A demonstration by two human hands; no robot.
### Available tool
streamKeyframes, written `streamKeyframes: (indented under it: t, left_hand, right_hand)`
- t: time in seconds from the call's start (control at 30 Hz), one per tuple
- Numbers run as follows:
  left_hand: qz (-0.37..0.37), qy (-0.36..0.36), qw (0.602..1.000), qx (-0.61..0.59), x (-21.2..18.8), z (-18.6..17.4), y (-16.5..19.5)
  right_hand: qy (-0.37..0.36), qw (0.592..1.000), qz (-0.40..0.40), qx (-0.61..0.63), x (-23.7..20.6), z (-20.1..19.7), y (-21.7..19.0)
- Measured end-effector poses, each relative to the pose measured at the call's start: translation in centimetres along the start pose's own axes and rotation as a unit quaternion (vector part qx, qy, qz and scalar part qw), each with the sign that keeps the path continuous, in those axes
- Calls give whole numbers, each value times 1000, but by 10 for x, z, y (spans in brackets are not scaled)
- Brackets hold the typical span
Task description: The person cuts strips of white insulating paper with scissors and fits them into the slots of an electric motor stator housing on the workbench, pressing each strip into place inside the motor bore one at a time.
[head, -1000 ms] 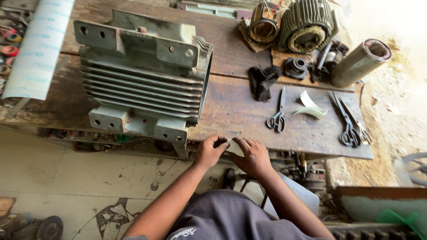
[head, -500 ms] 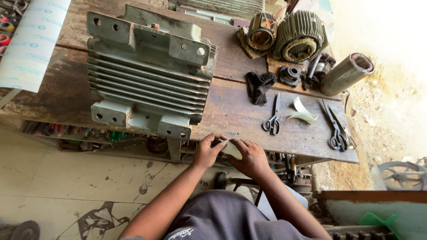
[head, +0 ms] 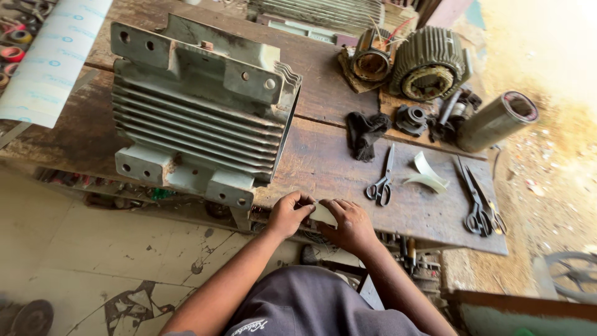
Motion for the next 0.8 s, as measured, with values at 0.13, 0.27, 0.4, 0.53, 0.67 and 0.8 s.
streamKeyframes:
  t: [0.13, 0.27, 0.4, 0.53, 0.67, 0.8]
  left_hand:
    - [85, 59, 989, 101, 17, 11, 16]
    - [71, 85, 990, 85, 37, 25, 24]
    - [56, 125, 987, 80, 56, 36, 31]
    - [64, 159, 978, 120, 66, 44, 41]
    - [118, 221, 947, 199, 65, 50, 56]
    - [144, 247, 930, 232, 62, 54, 63]
  right_hand:
    - [16, 999, -44, 13, 18, -8, 29]
    - [34, 995, -84, 31, 34, -14, 60]
    - [62, 990, -120, 51, 47, -19, 87]
    - [58, 982, -164, 73, 65, -19, 109]
    - [41, 971, -207, 115, 82, -13, 123]
    - [31, 958, -244, 149, 91, -7, 129]
Point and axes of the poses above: each hand's wrist, its own x-axis towards the middle knuckle, its own z-axis out of the palm, y = z × x, the point moved 7 cm from there along x, towards the middle knuckle, and after that the axes turned 1 degree about -x, right-handed, at the moved point
